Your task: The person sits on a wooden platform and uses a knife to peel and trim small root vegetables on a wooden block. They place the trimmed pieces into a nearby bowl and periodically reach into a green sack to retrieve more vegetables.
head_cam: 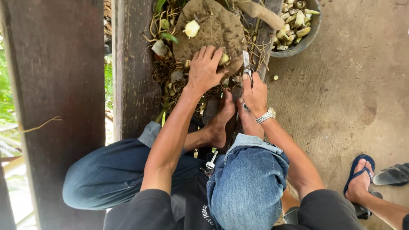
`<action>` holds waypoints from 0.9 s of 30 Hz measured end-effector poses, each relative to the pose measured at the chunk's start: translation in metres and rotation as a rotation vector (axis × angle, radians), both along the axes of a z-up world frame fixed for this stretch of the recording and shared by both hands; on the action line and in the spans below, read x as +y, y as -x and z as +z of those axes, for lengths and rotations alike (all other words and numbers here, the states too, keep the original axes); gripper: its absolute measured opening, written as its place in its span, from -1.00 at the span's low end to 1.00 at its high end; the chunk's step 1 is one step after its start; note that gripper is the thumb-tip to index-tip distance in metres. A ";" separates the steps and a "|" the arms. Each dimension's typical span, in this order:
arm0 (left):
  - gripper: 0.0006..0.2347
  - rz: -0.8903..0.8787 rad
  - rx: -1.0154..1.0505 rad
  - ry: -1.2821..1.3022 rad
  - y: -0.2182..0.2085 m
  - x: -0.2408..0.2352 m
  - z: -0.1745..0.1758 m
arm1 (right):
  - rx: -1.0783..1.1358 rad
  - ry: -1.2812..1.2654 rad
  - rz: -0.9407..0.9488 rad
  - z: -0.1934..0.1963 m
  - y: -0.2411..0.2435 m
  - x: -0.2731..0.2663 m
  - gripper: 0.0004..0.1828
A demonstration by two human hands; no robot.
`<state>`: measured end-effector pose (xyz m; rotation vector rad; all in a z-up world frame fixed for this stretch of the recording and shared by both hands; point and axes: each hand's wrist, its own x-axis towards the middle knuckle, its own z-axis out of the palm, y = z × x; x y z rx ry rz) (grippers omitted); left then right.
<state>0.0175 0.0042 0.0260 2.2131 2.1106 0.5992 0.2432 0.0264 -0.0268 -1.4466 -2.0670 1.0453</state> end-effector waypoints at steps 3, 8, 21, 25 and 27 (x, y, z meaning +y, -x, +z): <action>-0.59 -0.014 -0.038 0.008 -0.012 0.013 -0.003 | 0.212 0.046 -0.164 0.020 -0.001 0.000 -0.56; -0.36 -0.167 -0.283 0.054 -0.058 0.094 0.005 | 0.369 0.089 -0.329 0.028 -0.003 -0.001 -0.51; -0.54 0.495 -0.108 0.239 0.079 0.049 0.027 | 0.444 0.222 -0.353 0.030 0.008 -0.005 -0.58; -0.37 0.425 0.067 0.515 0.082 0.049 0.016 | 0.433 0.204 -0.306 0.027 0.021 -0.012 -0.60; -0.65 0.320 -0.026 0.259 0.081 0.053 -0.004 | 0.372 0.113 -0.233 0.028 0.023 -0.013 -0.62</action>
